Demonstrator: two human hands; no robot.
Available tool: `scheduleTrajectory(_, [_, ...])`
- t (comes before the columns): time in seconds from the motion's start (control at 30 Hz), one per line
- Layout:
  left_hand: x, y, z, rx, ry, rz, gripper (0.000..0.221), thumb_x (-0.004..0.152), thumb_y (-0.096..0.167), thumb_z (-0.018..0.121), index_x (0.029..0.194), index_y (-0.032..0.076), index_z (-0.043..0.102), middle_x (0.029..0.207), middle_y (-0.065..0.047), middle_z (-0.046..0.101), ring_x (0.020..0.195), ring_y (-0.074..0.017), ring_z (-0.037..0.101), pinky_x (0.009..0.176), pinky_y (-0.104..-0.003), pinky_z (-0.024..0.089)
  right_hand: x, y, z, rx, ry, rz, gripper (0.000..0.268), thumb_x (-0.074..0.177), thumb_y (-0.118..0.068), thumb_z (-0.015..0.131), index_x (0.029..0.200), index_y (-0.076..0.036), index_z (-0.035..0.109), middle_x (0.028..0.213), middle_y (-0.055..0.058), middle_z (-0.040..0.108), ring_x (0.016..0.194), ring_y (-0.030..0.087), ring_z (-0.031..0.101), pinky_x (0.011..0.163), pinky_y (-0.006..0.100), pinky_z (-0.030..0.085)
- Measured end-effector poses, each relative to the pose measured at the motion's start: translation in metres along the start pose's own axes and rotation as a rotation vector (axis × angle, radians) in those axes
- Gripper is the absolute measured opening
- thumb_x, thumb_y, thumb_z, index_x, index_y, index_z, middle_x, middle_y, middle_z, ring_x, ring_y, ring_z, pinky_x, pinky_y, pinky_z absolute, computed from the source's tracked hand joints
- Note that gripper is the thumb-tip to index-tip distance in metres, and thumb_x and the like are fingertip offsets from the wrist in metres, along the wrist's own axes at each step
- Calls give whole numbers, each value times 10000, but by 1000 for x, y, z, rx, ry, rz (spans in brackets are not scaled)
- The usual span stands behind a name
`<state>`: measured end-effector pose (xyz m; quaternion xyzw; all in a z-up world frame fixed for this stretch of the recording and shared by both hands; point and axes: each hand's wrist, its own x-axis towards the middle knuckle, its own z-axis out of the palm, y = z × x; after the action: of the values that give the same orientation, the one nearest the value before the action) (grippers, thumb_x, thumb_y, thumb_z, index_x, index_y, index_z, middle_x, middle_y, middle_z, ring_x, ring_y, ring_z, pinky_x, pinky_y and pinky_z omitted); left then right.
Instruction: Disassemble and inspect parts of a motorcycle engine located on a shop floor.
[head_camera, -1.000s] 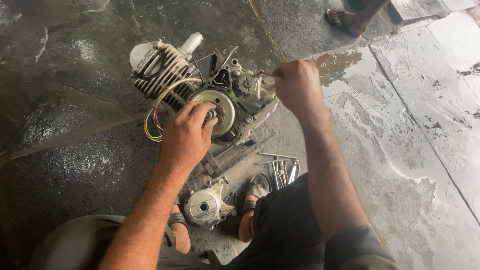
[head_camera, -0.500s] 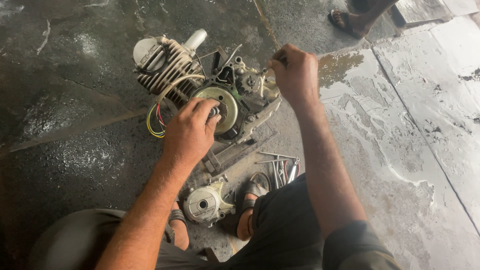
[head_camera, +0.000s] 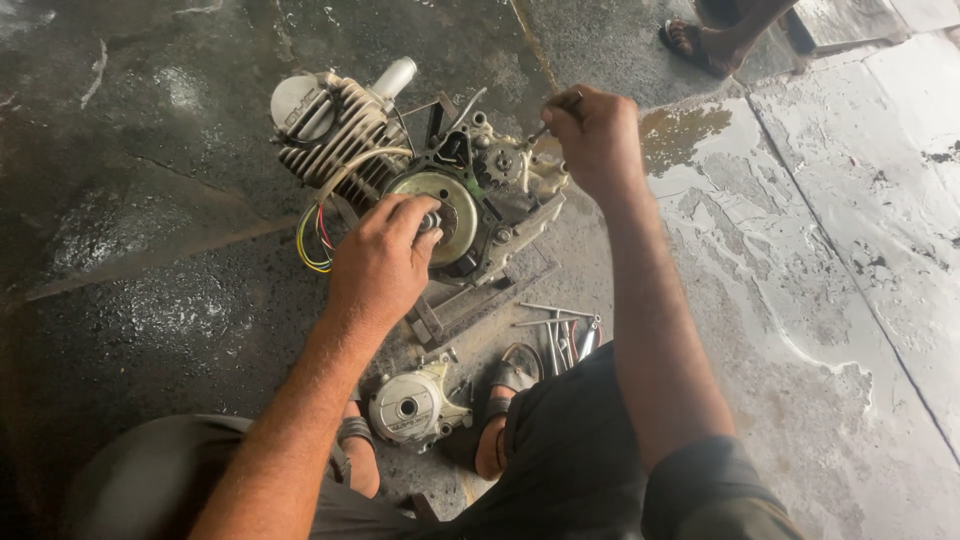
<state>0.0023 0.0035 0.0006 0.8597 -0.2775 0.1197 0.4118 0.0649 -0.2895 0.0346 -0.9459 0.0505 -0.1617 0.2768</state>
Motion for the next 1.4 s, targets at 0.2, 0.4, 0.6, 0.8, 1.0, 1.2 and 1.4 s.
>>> scheduleTrajectory(0.2, [1,3,-2,-17,-2,5,292,944,126,739,1212,44,659,1152,-143,702,1024,-343,726,801,-432,616,-9,-4,-4,-1,-70,-12,134,1017,-152,669,1045,-63,764,956,86,785,684,96,731,524,227,609])
scheduleTrajectory(0.4, [2,3,-1,-13,-4,-14,293,940,140,737,1210,55,661,1163,-136,705,1023,-337,733,801,-427,617,-15,-11,8,-147,-160,-132,167,1053,-186,650,1057,-87,784,952,96,787,666,120,732,548,248,630])
scheduleTrajectory(0.6, [2,-3,1,18,-53,-43,304,968,165,711,1240,44,651,1171,-154,696,1002,-316,737,760,-399,635,-15,-17,5,-28,-187,-134,142,1032,-170,677,1101,-97,776,1002,73,797,700,146,742,621,311,644])
scheduleTrajectory(0.8, [3,-1,1,14,-42,-31,299,967,160,709,1239,49,654,1167,-157,699,1005,-321,737,760,-403,634,-19,-13,6,76,-217,-169,226,979,-136,734,1201,-99,751,1145,75,774,886,141,771,815,280,673])
scheduleTrajectory(1.0, [1,0,-2,-20,-38,-27,365,947,142,726,1282,39,624,1168,-168,694,1014,-332,736,764,-407,634,-26,-27,-14,26,-225,-105,592,867,11,745,1423,-152,622,1330,66,702,888,174,747,829,303,667])
scheduleTrajectory(1.2, [2,2,-3,-43,-38,-43,419,926,139,752,1305,41,604,1180,-167,696,1028,-323,735,779,-404,633,-32,-17,-21,6,-187,-138,669,861,70,708,1482,-113,542,1470,106,611,920,175,765,899,328,637])
scheduleTrajectory(1.4, [3,0,-4,-90,-38,-110,463,869,134,798,1287,40,621,1193,-162,693,1062,-306,723,815,-394,628,-43,-7,-19,53,-56,-57,524,883,87,665,1388,-34,594,1391,149,645,885,183,761,798,308,654])
